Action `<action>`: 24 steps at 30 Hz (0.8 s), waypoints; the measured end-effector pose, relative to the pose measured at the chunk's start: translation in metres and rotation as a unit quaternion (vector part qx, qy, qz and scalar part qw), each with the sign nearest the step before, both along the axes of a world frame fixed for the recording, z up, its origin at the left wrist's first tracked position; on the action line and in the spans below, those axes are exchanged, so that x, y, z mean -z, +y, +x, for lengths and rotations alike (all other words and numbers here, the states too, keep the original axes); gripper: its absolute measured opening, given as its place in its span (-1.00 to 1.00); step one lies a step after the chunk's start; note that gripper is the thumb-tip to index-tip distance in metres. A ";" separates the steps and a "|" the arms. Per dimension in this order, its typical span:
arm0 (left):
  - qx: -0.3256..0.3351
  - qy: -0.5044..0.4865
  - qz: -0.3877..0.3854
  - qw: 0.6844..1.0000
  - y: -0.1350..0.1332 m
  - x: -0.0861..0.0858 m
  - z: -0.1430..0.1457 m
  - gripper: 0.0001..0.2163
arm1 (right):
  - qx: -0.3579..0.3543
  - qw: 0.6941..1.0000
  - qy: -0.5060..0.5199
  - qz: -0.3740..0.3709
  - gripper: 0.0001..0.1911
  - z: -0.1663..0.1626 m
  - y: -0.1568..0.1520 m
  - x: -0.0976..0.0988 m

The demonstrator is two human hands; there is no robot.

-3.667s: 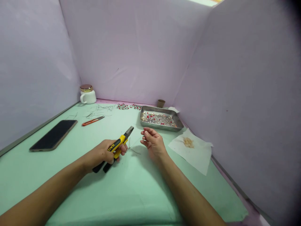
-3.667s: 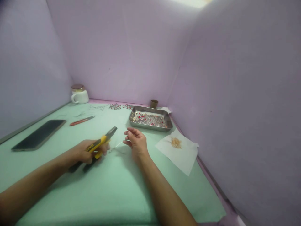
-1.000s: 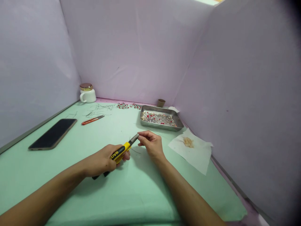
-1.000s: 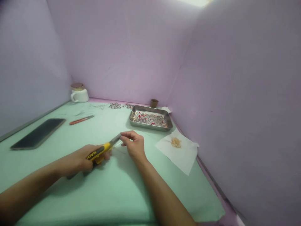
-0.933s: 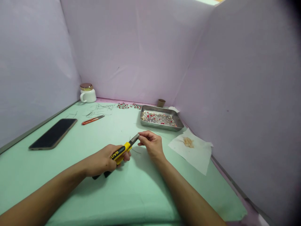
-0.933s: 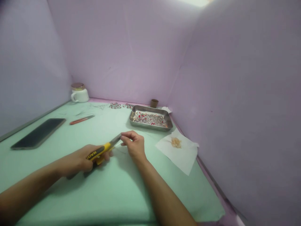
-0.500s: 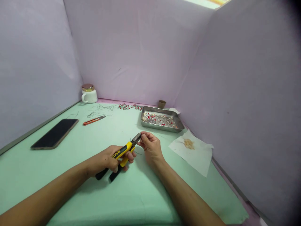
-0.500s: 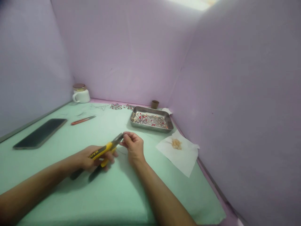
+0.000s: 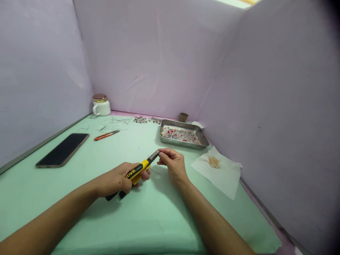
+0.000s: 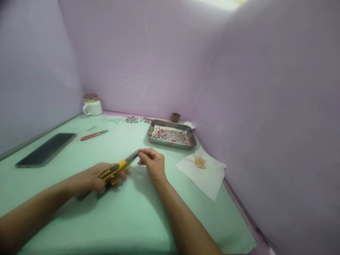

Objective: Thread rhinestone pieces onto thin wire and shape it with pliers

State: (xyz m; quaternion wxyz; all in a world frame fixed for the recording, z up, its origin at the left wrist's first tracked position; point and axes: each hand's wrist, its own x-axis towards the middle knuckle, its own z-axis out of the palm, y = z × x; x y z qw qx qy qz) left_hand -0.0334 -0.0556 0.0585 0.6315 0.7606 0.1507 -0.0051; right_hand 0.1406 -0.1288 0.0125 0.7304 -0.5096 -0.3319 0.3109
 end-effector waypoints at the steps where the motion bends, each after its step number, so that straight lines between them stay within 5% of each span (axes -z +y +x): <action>1: 0.003 0.001 0.018 1.000 0.000 0.000 0.000 -0.58 | -0.001 1.000 -0.004 0.003 -0.85 -0.001 0.000 0.000; 13: 0.000 0.017 0.098 0.995 -0.003 -0.003 0.001 -0.59 | -0.003 0.995 0.093 0.026 -0.83 -0.009 0.003 0.007; 24: 0.024 -0.035 -0.008 0.999 0.023 0.023 0.001 -0.64 | -0.052 0.981 0.184 0.029 -0.77 -0.006 0.003 -0.004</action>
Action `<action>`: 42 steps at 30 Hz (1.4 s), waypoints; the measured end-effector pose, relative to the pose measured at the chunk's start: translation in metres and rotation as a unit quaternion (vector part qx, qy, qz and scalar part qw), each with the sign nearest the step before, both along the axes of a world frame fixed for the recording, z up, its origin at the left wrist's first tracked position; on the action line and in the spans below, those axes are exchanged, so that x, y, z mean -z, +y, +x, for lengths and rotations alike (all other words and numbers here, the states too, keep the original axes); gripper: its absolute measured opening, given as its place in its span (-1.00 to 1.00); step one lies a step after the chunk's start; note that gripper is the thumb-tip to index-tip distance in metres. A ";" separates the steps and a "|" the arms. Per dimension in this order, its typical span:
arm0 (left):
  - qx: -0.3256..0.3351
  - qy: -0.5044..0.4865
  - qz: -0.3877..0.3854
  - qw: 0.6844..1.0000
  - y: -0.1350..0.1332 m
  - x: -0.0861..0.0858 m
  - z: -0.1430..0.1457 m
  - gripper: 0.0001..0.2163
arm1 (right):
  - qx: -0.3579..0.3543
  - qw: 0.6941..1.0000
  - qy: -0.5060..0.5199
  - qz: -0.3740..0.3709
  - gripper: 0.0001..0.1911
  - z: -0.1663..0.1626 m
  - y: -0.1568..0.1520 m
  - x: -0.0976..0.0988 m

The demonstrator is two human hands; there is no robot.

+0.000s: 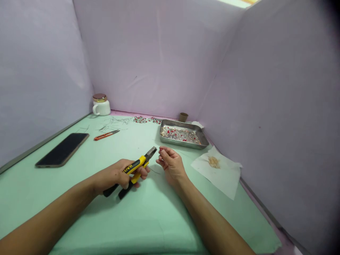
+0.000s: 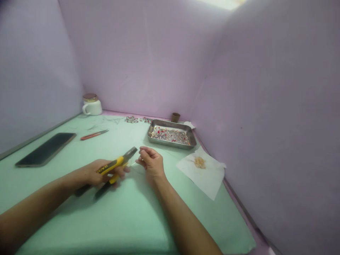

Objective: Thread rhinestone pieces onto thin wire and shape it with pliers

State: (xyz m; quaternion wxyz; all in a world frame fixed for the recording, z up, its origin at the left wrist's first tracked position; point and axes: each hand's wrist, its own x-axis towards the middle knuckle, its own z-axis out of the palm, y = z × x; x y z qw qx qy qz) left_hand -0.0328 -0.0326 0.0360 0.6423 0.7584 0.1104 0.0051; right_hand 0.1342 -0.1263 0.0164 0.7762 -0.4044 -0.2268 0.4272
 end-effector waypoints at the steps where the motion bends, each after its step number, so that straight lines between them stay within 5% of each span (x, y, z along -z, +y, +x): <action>1: -0.005 0.001 -0.005 1.000 0.001 0.000 0.000 -0.64 | 0.000 1.000 -0.002 0.000 -0.77 0.001 0.000 -0.001; 8: -0.050 0.017 -0.030 0.998 -0.003 -0.007 0.001 -0.63 | -0.024 1.000 0.015 -0.001 -0.75 0.003 -0.003 -0.001; 23: -0.036 0.003 0.023 0.999 0.007 0.010 0.002 -0.62 | -0.031 0.999 0.012 0.007 -0.77 0.005 -0.002 0.002; 30: -0.059 0.003 0.029 0.998 -0.007 -0.010 0.001 -0.59 | -0.033 0.999 0.025 -0.002 -0.70 0.006 -0.003 -0.003; 36: -0.095 0.021 0.147 0.984 -0.019 -0.020 -0.001 -0.49 | -0.027 0.999 0.040 0.006 -0.72 0.008 -0.002 -0.004; 42: -0.116 -0.026 0.372 0.921 -0.025 -0.013 0.002 -0.53 | -0.030 0.999 0.035 -0.004 -0.72 0.009 -0.003 -0.002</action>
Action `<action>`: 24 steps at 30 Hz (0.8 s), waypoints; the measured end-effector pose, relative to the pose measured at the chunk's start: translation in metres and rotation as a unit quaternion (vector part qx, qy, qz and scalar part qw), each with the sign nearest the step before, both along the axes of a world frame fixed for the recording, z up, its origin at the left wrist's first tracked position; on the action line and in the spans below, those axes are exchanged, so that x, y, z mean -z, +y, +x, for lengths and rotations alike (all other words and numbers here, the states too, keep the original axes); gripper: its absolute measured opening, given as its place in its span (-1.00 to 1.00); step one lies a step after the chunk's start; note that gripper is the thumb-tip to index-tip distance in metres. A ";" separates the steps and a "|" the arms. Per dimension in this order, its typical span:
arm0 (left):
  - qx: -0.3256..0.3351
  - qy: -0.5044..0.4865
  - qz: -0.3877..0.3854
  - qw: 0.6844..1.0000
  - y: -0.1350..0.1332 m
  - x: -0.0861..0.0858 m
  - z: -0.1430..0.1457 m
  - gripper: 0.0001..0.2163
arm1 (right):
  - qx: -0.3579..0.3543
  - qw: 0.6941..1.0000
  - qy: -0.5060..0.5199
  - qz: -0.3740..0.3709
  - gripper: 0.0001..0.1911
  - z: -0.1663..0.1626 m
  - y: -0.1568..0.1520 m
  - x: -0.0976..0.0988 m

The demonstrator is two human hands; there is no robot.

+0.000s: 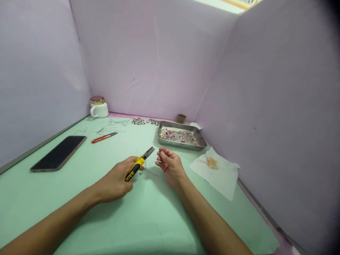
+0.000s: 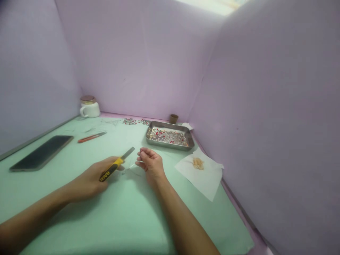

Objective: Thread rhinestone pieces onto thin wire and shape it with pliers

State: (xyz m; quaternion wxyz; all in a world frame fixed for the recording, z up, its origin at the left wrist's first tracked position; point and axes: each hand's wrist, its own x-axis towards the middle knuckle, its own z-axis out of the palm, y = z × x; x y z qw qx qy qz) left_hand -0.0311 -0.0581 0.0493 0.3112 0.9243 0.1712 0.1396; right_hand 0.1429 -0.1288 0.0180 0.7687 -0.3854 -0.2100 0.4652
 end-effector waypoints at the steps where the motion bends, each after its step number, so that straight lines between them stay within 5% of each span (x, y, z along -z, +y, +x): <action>1: 0.007 -0.016 0.040 0.999 0.000 0.004 0.000 -0.52 | 0.000 1.000 -0.004 -0.002 -0.72 0.000 0.000 0.000; 8: -0.009 -0.049 0.273 0.961 0.016 0.028 0.001 -0.48 | -0.011 0.999 -0.032 -0.012 -0.72 0.000 0.000 -0.001; 24: -0.005 -0.063 0.366 0.928 0.020 0.029 0.001 -0.51 | -0.034 0.999 -0.030 -0.005 -0.75 0.004 -0.001 0.001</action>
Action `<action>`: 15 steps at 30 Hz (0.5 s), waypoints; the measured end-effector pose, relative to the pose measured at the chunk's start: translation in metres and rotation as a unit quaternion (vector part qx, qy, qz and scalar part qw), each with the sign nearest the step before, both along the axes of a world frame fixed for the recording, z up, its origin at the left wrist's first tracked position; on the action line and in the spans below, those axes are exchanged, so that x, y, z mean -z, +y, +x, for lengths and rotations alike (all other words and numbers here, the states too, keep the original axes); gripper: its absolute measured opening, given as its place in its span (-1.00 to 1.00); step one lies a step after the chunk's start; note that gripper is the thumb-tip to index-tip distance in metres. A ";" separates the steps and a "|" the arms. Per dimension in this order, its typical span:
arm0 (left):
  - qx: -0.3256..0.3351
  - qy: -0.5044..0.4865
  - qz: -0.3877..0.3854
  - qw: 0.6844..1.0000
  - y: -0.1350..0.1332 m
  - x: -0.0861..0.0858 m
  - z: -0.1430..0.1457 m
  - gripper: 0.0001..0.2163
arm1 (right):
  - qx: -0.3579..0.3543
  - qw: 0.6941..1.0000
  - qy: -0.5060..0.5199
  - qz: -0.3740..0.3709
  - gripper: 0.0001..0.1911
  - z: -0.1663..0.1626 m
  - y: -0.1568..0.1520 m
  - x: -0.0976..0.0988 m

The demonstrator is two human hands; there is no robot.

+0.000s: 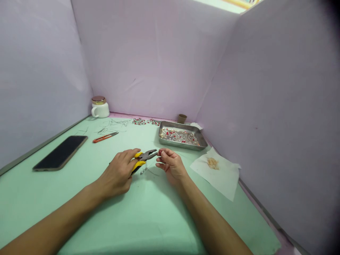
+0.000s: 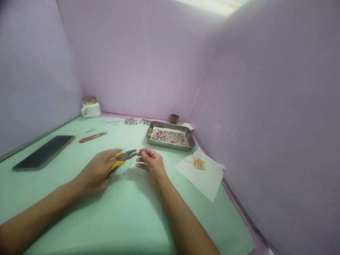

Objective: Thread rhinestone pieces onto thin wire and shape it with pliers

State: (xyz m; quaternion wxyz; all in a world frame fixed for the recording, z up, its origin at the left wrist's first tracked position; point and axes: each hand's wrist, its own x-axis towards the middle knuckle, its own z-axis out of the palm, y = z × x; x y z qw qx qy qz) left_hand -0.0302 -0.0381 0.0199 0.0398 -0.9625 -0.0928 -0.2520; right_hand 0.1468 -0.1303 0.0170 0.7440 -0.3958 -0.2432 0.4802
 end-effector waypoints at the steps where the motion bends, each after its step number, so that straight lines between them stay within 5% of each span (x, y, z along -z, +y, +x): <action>1: -0.008 0.004 0.004 1.000 -0.001 -0.001 0.000 -0.52 | -0.001 1.000 -0.002 0.000 -0.75 0.000 0.000 0.000; 15: -0.029 0.014 0.036 0.999 -0.004 -0.003 0.001 -0.54 | -0.003 1.000 -0.013 -0.015 -0.72 -0.001 0.000 -0.001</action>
